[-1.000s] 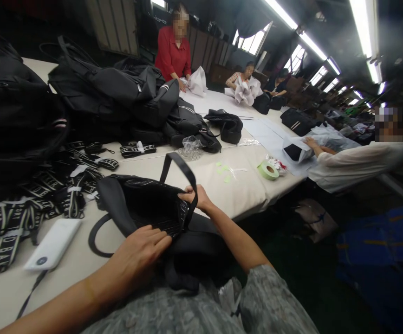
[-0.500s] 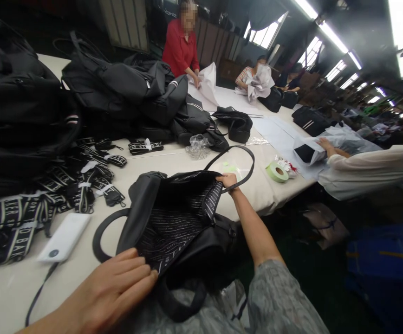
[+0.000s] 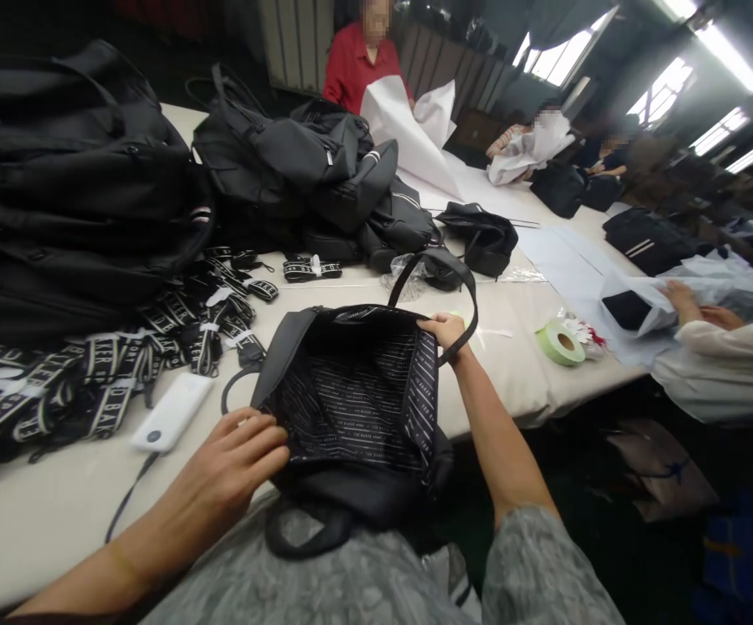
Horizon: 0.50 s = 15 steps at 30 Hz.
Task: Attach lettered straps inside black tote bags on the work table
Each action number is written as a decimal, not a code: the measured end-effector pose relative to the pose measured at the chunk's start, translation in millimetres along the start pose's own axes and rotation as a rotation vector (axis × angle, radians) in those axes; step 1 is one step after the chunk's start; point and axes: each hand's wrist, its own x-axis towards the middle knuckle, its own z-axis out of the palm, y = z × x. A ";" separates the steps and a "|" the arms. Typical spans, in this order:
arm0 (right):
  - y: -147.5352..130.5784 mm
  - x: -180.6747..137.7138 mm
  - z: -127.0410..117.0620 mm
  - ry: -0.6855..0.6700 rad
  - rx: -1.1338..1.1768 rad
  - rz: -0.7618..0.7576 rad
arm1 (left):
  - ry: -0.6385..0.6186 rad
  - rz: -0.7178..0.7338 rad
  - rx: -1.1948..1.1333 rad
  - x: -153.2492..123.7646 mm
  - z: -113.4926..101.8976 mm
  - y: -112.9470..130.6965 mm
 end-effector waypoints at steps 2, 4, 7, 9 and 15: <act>-13.4 -19.6 8.6 0.010 0.104 -0.056 | 0.052 -0.119 0.137 -8.3 9.5 -17.0; -27.0 -37.2 12.3 0.058 0.290 -0.074 | 0.142 -0.301 0.211 -15.3 16.4 -37.5; -44.2 -61.5 19.7 0.155 0.546 -0.093 | 0.269 -0.603 0.051 -9.4 22.4 -67.6; -49.9 -77.1 30.8 0.208 0.629 -0.127 | 0.273 -0.794 -0.248 6.3 26.6 -78.6; -31.8 -114.3 68.6 0.406 0.748 -0.114 | 0.304 -1.023 -0.351 42.7 71.1 -57.4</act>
